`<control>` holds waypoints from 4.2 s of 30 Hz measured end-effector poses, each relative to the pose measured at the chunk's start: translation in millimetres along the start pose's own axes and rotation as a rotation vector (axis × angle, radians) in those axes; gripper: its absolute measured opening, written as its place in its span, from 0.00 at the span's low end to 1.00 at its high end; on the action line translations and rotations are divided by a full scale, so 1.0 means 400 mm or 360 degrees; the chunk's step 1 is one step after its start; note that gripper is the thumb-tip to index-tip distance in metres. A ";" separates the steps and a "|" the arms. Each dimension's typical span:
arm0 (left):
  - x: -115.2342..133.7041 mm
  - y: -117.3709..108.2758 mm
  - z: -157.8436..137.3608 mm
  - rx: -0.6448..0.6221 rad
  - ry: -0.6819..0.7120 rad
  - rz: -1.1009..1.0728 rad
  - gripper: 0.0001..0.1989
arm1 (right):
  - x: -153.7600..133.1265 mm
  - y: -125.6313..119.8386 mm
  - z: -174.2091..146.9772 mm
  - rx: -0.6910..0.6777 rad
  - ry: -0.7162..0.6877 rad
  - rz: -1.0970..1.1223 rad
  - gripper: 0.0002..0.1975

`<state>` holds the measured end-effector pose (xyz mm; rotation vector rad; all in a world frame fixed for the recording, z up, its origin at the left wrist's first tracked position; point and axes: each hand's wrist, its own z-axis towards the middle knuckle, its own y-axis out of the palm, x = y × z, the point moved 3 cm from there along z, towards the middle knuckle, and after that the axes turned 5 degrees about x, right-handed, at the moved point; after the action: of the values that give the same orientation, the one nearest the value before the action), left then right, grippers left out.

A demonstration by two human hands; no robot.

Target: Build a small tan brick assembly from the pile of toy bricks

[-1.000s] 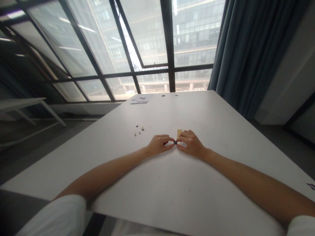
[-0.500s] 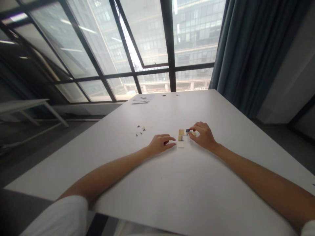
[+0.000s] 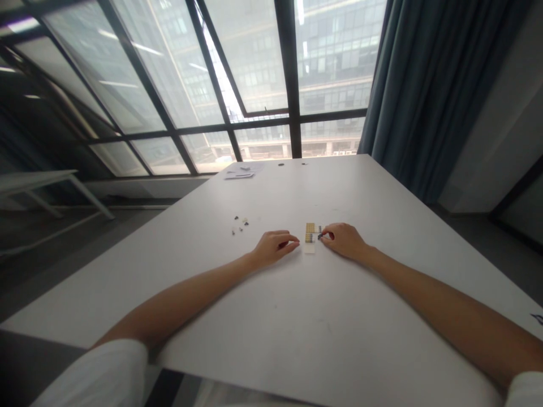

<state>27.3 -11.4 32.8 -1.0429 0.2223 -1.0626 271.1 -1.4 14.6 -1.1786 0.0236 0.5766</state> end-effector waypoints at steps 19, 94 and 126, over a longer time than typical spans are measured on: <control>0.000 0.001 0.000 -0.0032 0.0009 -0.0020 0.19 | 0.012 0.019 0.004 -0.0068 0.0124 0.0102 0.11; -0.063 0.040 0.014 -0.0412 -0.0205 0.0310 0.21 | -0.127 0.017 -0.058 0.0074 -0.0963 0.0544 0.15; -0.056 0.033 0.017 -0.0425 -0.0237 0.0285 0.20 | -0.122 0.022 -0.059 0.0092 -0.0961 0.0533 0.17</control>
<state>28.1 11.6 18.9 -1.3106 0.3369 -0.8037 232.2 -39.8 12.8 -0.9102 -0.2799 1.2023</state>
